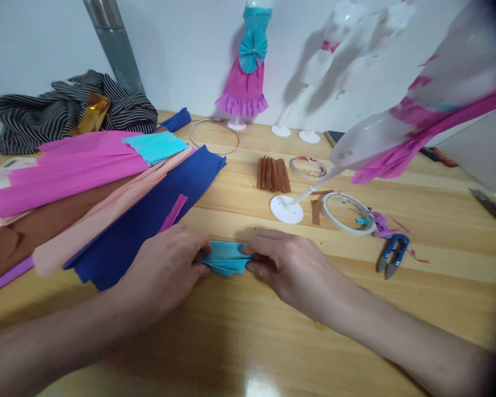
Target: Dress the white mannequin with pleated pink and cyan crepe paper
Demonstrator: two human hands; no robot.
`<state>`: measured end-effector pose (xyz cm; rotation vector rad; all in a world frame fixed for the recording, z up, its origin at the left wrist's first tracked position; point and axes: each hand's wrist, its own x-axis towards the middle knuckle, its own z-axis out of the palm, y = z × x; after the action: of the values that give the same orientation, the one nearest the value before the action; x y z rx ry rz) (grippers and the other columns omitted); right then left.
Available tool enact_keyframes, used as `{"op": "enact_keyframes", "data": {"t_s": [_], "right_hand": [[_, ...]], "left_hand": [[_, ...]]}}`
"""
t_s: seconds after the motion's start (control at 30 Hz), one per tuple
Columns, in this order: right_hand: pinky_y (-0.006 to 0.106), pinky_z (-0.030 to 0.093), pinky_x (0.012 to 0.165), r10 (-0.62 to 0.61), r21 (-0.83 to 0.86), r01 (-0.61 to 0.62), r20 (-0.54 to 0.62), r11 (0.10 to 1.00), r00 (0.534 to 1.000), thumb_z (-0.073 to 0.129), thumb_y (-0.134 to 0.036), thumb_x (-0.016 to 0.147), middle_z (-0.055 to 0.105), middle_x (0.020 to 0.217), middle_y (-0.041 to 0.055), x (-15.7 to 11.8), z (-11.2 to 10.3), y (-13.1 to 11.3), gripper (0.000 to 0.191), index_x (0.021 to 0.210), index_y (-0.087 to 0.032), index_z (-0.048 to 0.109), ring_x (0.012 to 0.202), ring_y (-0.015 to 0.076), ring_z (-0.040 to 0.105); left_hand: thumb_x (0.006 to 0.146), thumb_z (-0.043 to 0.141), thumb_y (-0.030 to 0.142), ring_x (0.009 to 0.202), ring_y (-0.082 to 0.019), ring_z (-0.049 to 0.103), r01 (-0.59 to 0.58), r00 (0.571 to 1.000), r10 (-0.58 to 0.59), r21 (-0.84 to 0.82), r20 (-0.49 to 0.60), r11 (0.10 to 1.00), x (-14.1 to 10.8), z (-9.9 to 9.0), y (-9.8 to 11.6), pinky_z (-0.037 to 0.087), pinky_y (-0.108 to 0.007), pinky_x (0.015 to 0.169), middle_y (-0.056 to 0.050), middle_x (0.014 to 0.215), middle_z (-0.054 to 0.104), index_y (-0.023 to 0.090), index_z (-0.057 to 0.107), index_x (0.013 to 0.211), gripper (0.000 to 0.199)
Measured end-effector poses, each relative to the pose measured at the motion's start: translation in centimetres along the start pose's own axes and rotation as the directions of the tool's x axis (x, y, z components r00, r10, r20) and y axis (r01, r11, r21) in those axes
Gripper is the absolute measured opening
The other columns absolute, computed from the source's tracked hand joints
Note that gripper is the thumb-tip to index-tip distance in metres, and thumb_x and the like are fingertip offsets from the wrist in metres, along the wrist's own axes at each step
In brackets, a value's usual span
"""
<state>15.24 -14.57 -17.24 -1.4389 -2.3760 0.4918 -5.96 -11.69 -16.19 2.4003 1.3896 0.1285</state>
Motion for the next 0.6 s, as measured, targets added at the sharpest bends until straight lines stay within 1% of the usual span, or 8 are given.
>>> {"op": "enact_keyframes", "data": {"t_s": [0.13,0.33,0.43,0.53,0.6], "right_hand": [[0.023,0.033,0.053,0.008,0.008,-0.008,-0.006,1.000,1.000,0.061,-0.002,0.073,0.061,0.073,-0.0019,0.11,0.10,-0.04,0.021,0.080,-0.021,0.064,0.065,0.0121,0.057],[0.022,0.029,0.051,0.057,0.055,-0.057,-0.008,0.997,0.998,0.060,-0.002,0.070,0.059,0.069,-0.0040,0.16,0.28,0.01,0.021,0.077,-0.021,0.061,0.057,0.0099,0.051],[0.022,0.028,0.050,0.078,0.074,-0.078,0.010,0.994,0.997,0.060,-0.002,0.069,0.058,0.067,-0.0048,0.14,0.16,-0.04,0.020,0.075,-0.021,0.059,0.055,0.0093,0.049],[0.022,0.028,0.051,0.082,0.066,-0.084,0.030,0.994,0.996,0.058,-0.002,0.070,0.059,0.069,-0.0047,0.11,0.03,-0.16,0.019,0.075,-0.020,0.056,0.056,0.0096,0.049],[0.022,0.031,0.053,0.077,0.045,-0.079,0.037,0.996,0.996,0.057,-0.003,0.071,0.060,0.073,-0.0034,0.08,-0.01,-0.27,0.019,0.077,-0.020,0.055,0.060,0.0111,0.053]], "left_hand": [[0.071,0.064,0.015,0.066,-0.016,0.059,-0.003,1.000,0.003,0.005,-0.020,1.000,0.08,-0.03,0.02,0.040,-0.025,0.057,0.000,0.071,0.064,0.021,0.067,0.075,0.008],[0.070,0.063,0.014,0.064,-0.016,0.057,0.025,0.999,-0.024,-0.037,0.030,0.999,0.44,-0.02,0.13,0.039,-0.024,0.055,0.001,0.069,0.062,0.022,0.068,0.075,0.011],[0.070,0.061,0.014,0.063,-0.016,0.057,0.030,0.999,-0.028,-0.036,0.047,0.999,0.57,-0.04,0.12,0.038,-0.024,0.054,0.001,0.068,0.062,0.022,0.067,0.073,0.010],[0.070,0.061,0.013,0.065,-0.016,0.057,0.023,0.998,-0.022,-0.021,0.053,1.000,0.45,-0.02,0.10,0.038,-0.024,0.055,0.001,0.068,0.062,0.021,0.065,0.072,0.009],[0.071,0.060,0.012,0.067,-0.017,0.058,0.000,0.999,0.001,-0.017,0.045,1.000,0.24,0.08,0.05,0.040,-0.025,0.057,0.001,0.071,0.063,0.021,0.065,0.074,0.011]]}}
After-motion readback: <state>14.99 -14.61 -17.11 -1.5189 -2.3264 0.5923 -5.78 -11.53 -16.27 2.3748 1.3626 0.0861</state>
